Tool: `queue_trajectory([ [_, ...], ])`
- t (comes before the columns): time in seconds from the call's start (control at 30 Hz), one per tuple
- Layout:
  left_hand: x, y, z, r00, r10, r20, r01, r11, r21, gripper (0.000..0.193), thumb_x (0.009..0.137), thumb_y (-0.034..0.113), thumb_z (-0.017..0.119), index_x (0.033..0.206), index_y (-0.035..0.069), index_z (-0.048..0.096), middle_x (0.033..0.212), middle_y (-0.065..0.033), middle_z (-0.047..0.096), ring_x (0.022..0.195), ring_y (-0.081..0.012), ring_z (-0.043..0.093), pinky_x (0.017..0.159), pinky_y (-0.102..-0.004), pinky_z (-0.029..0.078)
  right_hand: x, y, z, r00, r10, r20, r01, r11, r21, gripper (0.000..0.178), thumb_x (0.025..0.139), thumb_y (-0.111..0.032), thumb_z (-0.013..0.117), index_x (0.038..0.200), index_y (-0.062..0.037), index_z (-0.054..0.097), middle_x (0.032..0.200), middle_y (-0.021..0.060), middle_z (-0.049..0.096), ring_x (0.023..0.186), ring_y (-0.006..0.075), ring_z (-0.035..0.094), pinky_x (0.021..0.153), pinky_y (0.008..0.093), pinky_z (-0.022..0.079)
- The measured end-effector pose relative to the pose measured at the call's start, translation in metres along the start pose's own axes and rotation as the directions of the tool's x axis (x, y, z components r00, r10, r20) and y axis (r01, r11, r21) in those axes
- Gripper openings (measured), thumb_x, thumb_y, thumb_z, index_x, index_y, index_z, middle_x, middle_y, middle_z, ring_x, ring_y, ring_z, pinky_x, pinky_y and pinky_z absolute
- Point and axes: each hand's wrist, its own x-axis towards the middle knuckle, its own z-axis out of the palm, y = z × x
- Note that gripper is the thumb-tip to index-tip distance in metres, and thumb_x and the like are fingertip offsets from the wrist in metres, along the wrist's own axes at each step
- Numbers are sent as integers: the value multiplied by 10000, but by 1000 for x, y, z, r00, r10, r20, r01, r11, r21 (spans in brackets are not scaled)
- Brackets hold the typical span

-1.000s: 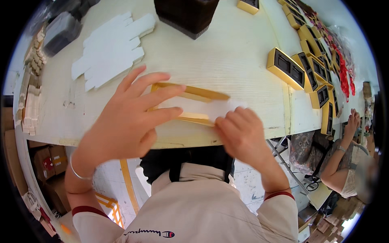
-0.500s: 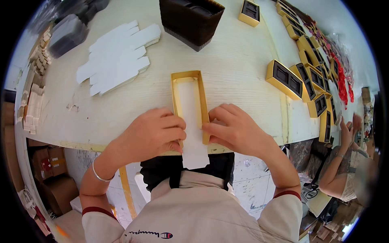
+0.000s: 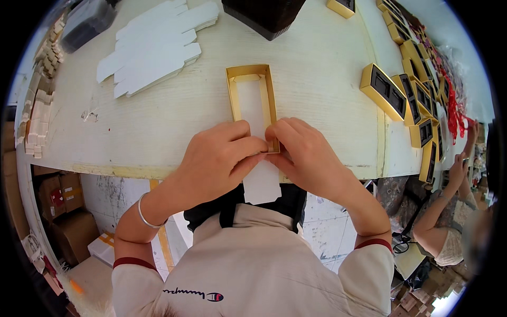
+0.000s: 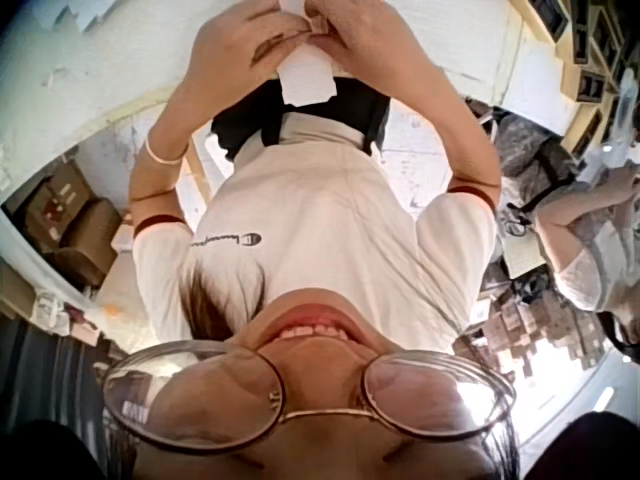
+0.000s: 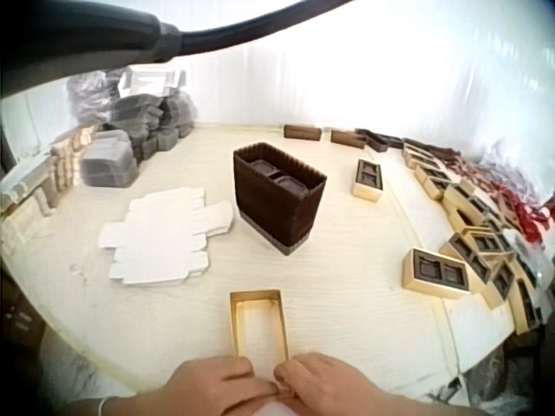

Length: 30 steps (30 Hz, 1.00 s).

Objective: The person folds flat cardboard pieces into small rectangular boxes, then places a dark brown plastic tray into each box. The person repeats this sequence multiple times, stacking the finished boxes on the table.

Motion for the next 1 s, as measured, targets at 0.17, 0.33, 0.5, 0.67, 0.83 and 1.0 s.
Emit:
queue_trajectory([
  [0.17, -4, -5, -13, 998, -9, 61, 13, 997, -70, 99, 733, 41, 752, 813, 34, 695, 688, -48, 510, 537, -188, 480, 481, -309, 373, -22, -13, -15, 986, -131, 104, 153, 957, -246, 486, 731, -31, 674, 1204, -40, 566, 1148, 143, 561, 948, 282, 566, 760, 353, 469],
  [0.33, -3, -5, -17, 991, -40, 127, 56, 991, -125, 124, 733, 44, 757, 842, 23, 702, 694, -53, 513, 543, -170, 500, 475, -278, 374, -35, -3, 15, 913, -408, -8, 364, 824, -434, 387, 727, -58, 638, 1113, -40, 626, 1247, 152, 545, 992, 237, 574, 752, 332, 469],
  [0.5, -5, -5, -23, 966, -134, 223, 203, 924, -324, 235, 801, 80, 720, 1012, 13, 645, 784, -57, 560, 644, -151, 547, 556, -245, 420, -22, 9, 19, 898, -376, -230, 367, 927, -83, 325, 732, 1, 673, 1049, -17, 602, 963, 123, 628, 794, 239, 600, 666, 340, 473],
  [0.67, -2, -4, -34, 932, -169, 320, 300, 854, -424, 314, 924, 134, 595, 1198, 21, 491, 1006, -86, 605, 778, -140, 555, 665, -250, 449, -14, -7, 21, 945, -38, -326, 122, 963, 241, 361, 790, 69, 669, 1118, -11, 541, 827, 103, 581, 640, 213, 558, 570, 319, 453],
  [0.83, -12, -5, -7, 979, -202, 42, 199, 870, -452, 259, 920, 30, 548, 1169, 26, 475, 1189, -113, 550, 781, -113, 539, 645, -244, 446, -12, -7, 32, 929, 3, -370, 105, 956, 273, 373, 825, 71, 645, 1168, -12, 526, 818, 131, 567, 604, 204, 550, 559, 306, 448],
  [1.0, -9, 1, -7, 992, -80, -98, 61, 981, -185, 205, 869, -11, 609, 1063, 17, 551, 1228, -133, 515, 686, -142, 526, 583, -258, 446, -16, 4, 37, 870, -333, -363, 252, 934, -252, 317, 815, -26, 639, 1116, 40, 562, 930, 117, 546, 637, 186, 513, 565, 301, 428],
])
